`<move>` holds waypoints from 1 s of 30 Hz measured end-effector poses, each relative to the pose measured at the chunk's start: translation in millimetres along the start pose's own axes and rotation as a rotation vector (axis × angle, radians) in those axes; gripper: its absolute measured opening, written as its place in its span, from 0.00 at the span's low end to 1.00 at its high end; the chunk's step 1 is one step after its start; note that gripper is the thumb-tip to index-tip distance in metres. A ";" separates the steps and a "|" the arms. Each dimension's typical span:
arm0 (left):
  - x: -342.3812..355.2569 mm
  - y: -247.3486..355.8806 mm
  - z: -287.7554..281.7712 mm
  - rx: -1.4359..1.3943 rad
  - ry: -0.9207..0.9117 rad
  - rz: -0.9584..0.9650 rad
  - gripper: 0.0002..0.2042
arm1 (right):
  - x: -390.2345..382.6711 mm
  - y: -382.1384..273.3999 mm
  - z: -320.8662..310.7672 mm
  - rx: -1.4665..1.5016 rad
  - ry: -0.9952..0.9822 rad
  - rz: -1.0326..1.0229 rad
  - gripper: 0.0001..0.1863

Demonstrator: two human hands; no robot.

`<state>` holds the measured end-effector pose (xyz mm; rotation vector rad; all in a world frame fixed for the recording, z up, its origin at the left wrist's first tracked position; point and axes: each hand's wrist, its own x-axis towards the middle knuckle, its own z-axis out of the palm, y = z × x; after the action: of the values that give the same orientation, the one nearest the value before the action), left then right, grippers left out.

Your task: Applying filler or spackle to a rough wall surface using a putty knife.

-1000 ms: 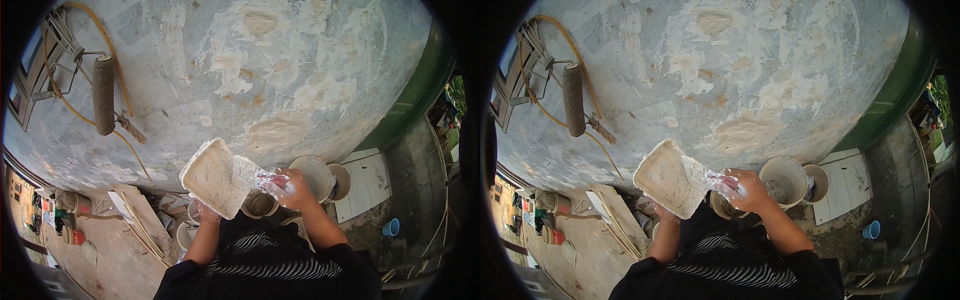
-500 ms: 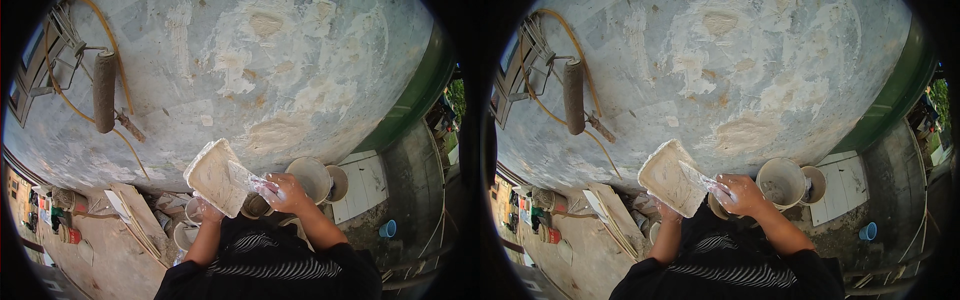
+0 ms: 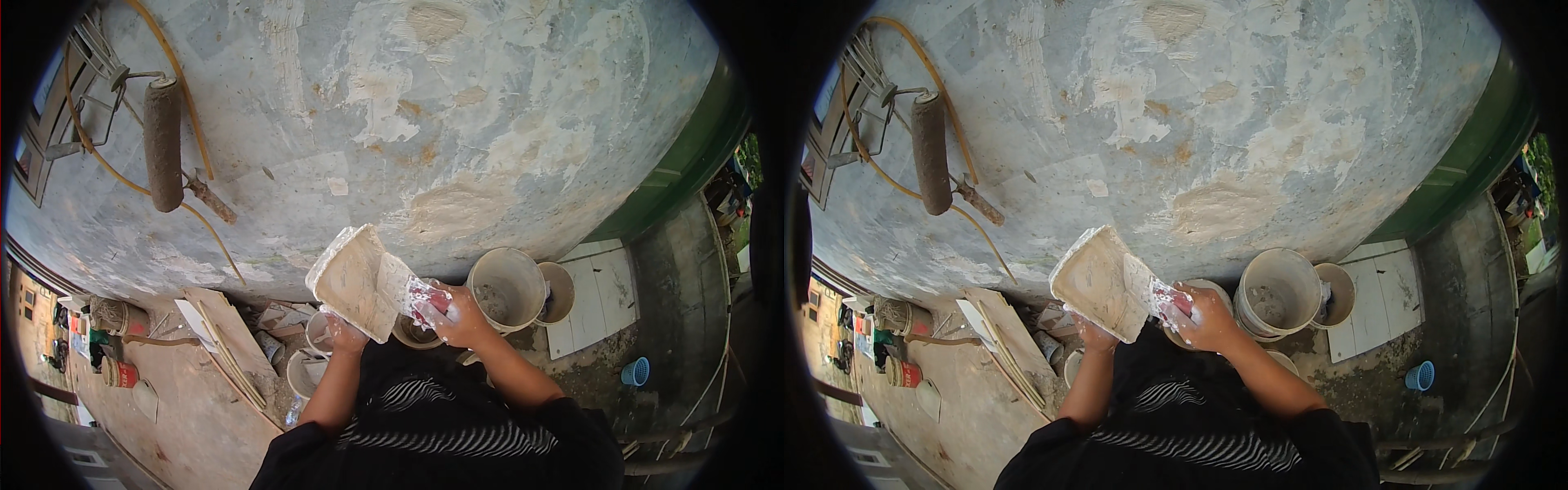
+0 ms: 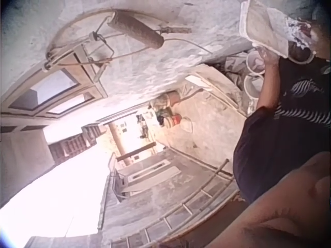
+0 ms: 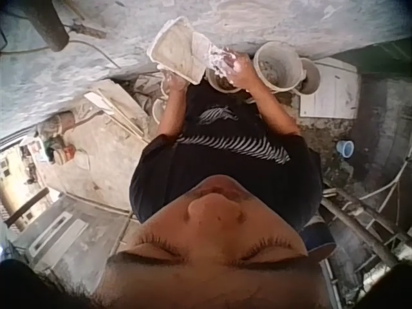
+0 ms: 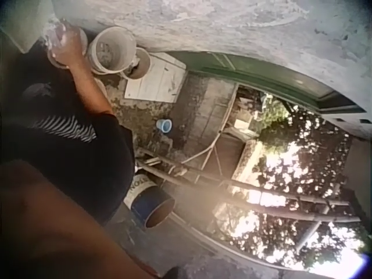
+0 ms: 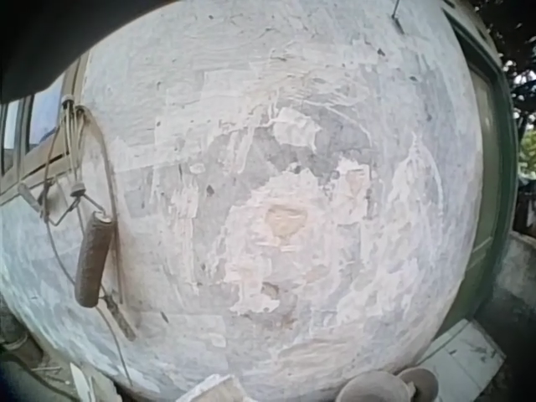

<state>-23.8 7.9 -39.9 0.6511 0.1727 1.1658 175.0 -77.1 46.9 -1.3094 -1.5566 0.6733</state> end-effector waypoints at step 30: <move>14.4 -14.0 -127.4 0.919 -0.067 0.380 0.40 | -8.3 65.8 76.7 1.622 0.239 0.498 0.11</move>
<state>-64.2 66.5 -147.4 1.5799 0.5614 1.4085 132.8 -54.6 -42.5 -0.3954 -0.1153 1.5247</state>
